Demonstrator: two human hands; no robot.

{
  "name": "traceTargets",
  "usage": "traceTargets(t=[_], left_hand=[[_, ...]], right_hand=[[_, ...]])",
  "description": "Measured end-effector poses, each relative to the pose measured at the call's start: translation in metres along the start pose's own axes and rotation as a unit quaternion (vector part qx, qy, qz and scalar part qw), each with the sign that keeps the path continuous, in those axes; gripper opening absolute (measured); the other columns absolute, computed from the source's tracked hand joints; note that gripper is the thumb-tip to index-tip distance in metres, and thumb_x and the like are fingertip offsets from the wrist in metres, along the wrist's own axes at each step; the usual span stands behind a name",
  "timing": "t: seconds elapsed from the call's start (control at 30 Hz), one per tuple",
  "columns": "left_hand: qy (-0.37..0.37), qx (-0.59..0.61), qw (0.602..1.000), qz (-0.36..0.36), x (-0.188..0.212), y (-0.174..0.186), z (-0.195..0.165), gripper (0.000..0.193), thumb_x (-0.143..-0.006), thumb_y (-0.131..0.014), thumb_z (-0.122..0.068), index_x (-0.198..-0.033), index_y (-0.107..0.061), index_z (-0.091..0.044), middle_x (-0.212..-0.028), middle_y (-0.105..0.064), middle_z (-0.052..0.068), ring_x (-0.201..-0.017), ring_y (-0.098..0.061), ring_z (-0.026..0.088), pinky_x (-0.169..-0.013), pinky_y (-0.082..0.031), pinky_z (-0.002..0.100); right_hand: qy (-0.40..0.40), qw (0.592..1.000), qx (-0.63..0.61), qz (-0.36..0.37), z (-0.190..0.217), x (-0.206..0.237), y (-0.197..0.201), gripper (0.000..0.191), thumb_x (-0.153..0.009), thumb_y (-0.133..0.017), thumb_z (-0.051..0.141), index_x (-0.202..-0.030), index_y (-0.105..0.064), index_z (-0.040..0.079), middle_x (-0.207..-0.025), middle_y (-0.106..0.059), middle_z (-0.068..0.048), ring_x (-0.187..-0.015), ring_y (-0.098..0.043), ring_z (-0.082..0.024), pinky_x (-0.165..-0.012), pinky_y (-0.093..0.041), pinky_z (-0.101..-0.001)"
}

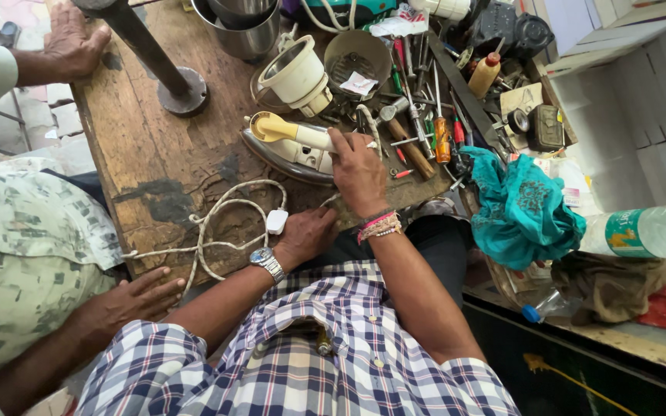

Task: The person disassembles a clothes iron on a cluttered workbench using a screwdriver. They remove the top cover, unscrew internal components, and manipulate the power cord and internal parts while another person assists by holding the iron.

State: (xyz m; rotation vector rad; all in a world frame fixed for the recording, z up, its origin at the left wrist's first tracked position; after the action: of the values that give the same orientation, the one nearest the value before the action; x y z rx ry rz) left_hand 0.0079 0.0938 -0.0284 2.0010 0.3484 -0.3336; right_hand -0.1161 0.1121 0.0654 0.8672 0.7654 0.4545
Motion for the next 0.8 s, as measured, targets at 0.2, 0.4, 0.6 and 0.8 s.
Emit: traceTargets(t=[0.2, 0.4, 0.6, 0.8], left_hand=[[0.002, 0.006, 1.0, 0.004, 0.002, -0.002, 0.003, 0.022, -0.086, -0.076, -0.025, -0.092, -0.061, -0.01, -0.079, -0.067, 0.011, -0.072, -0.07, 0.031, -0.058, -0.054, 0.042], [-0.003, 0.016, 1.0, 0.001, 0.007, -0.004, 0.009, 0.023, -0.084, -0.076, -0.024, -0.097, -0.062, -0.011, -0.081, -0.068, 0.011, -0.073, -0.07, 0.031, -0.059, -0.054, 0.042], [0.001, 0.017, 1.0, 0.013, 0.012, -0.007, 0.015, 0.024, -0.083, -0.077, -0.025, -0.095, -0.061, -0.011, -0.081, -0.067, 0.011, -0.075, -0.07, 0.032, -0.06, -0.055, 0.043], [-0.001, 0.03, 1.0, 0.009, 0.012, 0.002, 0.012, 0.022, -0.086, -0.074, -0.024, -0.097, -0.061, -0.011, -0.082, -0.068, 0.011, -0.076, -0.07, 0.032, -0.061, -0.054, 0.044]], right_hand=[[-0.012, 1.0, 0.009, -0.002, 0.005, -0.005, -0.003, 0.031, -0.086, -0.071, 0.011, -0.117, -0.065, 0.012, -0.105, -0.066, -0.009, -0.092, -0.065, -0.032, -0.071, -0.056, -0.0473], [-0.017, 0.999, 0.042, -0.023, 0.011, -0.009, -0.003, 0.023, -0.08, -0.073, 0.012, -0.1, -0.061, 0.01, -0.098, -0.063, -0.01, -0.095, -0.063, -0.034, -0.071, -0.056, -0.0477], [-0.019, 0.999, 0.046, 0.004, 0.009, -0.014, -0.011, 0.023, -0.077, -0.073, 0.012, -0.097, -0.06, 0.01, -0.097, -0.063, -0.011, -0.094, -0.063, -0.036, -0.072, -0.055, -0.0492], [0.011, 0.999, 0.039, 0.017, 0.009, -0.019, -0.013, 0.031, -0.08, -0.071, 0.01, -0.111, -0.065, 0.015, -0.094, -0.066, -0.009, -0.09, -0.065, -0.036, -0.074, -0.055, -0.0492]])
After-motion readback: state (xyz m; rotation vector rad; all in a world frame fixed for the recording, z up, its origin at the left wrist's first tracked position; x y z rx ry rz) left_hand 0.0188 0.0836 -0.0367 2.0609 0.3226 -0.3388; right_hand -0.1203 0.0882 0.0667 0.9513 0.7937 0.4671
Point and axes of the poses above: each hand's wrist, its own x-axis away from the middle knuckle, its own y-axis out of the back of the hand, z = x × y, the point moved 10 cm from there along -x, towards the middle knuckle
